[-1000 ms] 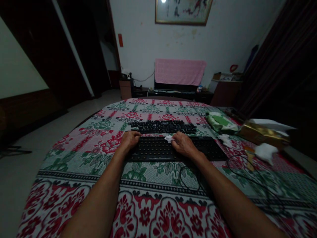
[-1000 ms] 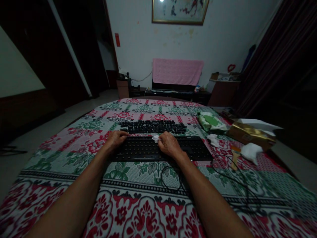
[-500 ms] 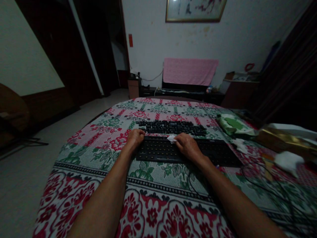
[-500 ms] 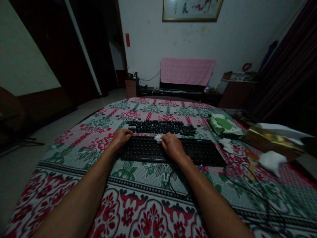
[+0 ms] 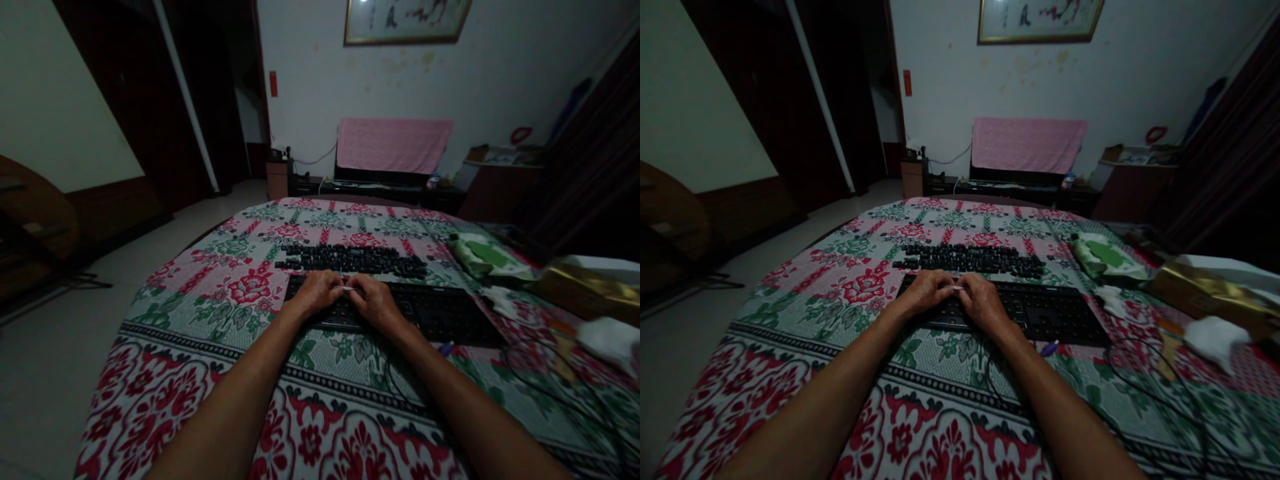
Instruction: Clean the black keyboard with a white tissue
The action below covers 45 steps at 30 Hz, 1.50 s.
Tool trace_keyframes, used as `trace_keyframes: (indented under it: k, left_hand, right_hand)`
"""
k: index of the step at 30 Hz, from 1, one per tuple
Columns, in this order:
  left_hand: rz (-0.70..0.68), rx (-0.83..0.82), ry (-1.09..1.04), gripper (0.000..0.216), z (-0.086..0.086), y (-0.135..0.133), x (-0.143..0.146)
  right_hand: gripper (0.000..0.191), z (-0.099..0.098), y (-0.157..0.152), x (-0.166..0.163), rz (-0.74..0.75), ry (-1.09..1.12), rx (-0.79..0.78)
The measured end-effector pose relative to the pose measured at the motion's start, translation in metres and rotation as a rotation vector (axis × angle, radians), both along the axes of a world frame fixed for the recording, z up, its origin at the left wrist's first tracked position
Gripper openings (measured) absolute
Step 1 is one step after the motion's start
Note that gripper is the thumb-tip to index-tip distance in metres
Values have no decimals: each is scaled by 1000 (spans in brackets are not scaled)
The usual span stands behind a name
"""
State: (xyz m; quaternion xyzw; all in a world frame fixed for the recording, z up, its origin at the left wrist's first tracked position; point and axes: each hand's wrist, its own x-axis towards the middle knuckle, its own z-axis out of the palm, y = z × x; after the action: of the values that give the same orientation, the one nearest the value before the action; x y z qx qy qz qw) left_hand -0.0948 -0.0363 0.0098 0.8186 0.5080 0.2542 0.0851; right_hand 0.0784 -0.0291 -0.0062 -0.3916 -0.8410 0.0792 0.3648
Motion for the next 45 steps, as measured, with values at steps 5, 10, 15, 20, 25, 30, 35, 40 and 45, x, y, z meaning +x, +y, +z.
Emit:
trace_keyframes:
  k: [5,10,15,20,25,30,35,40,45]
  left_hand:
    - [219,-12,83,20,7,4,-26]
    - [311,-68,113,29,7,6,-42]
    - [229,-24,207,38,5,2,-30]
    - [159,-20,181,32,5,-3,-21]
    - [300,33,209,26,0,-5,-4]
    - [405,42,223,22,-3,-4,5]
    - [464,-14,215,19,1,-4,-5]
    - [499,1,211,19,1,-4,-4]
    - [354,91,180,23,-7,1,8]
  right_hand:
    - [27,4,-2,9,13,-67,47]
    - [35,-5,1,21,-29,-246,44]
    - [36,-9,1,23,-21,-281,36]
    - [35,-7,0,21,-24,-281,44]
    - [35,-9,1,22,-28,-278,56]
    - [34,-8,-1,21,-34,-263,57]
    - [34,-8,-2,21,-32,-255,56]
    - [33,-10,0,22,-34,-245,62]
    - [33,-10,-2,22,-32,-238,52]
